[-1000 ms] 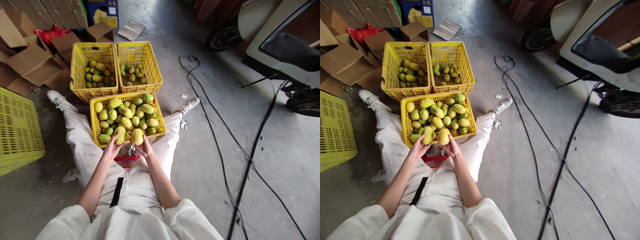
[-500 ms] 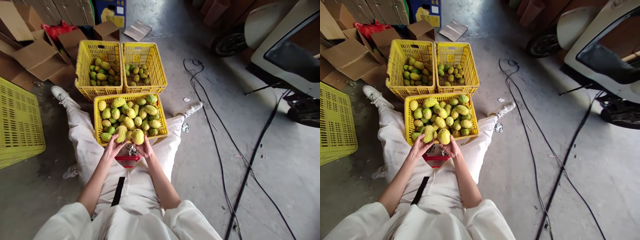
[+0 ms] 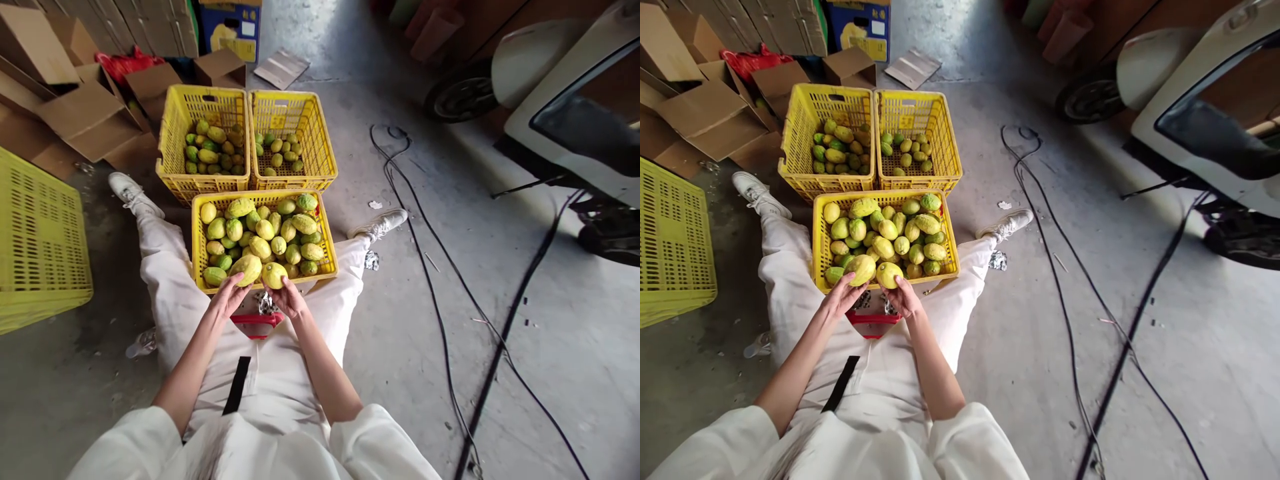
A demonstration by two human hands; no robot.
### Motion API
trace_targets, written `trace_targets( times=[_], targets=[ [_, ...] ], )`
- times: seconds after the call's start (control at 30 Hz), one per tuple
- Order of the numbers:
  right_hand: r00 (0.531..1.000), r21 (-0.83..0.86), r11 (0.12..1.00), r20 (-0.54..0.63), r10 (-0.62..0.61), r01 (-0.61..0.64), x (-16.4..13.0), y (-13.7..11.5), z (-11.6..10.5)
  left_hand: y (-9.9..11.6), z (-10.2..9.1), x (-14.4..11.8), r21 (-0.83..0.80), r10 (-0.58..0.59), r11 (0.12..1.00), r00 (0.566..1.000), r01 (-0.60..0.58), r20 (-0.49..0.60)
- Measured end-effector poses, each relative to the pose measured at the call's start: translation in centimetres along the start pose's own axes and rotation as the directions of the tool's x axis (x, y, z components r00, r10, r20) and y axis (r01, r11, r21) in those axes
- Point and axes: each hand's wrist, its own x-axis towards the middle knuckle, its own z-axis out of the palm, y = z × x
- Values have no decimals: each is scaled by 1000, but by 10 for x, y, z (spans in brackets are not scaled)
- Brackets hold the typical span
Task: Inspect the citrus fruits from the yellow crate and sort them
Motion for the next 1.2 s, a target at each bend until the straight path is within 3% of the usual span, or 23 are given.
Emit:
trace_targets(
  times=[0.2, 0.4, 0.53, 0.7, 1.07, 1.2],
  targets=[
    [999, -48, 998, 37, 37, -35, 0, 0, -1, 1, 2, 3, -34, 64, 997, 998, -63, 27],
    [985, -95, 995, 172, 15, 1, 1, 2, -3, 2, 1, 5, -71, 59, 996, 998, -58, 7],
    [990, -125, 992, 140, -10, 28, 5, 4, -7, 3, -2, 6, -43, 44, 998, 999, -44, 17],
    [992, -162, 986, 126, -14, 35, 9, 1, -11, 7, -2, 6, -46, 107, 993, 994, -107, 5],
    [979, -205, 963, 74, 191, -172, 9, 8, -11, 4, -5, 9, 73, 92, 993, 996, -92, 5],
    [980, -204, 964, 65, 188, -171, 8, 2, -9, 3, 2, 7, 69, 83, 994, 997, -82, -12]
  ],
)
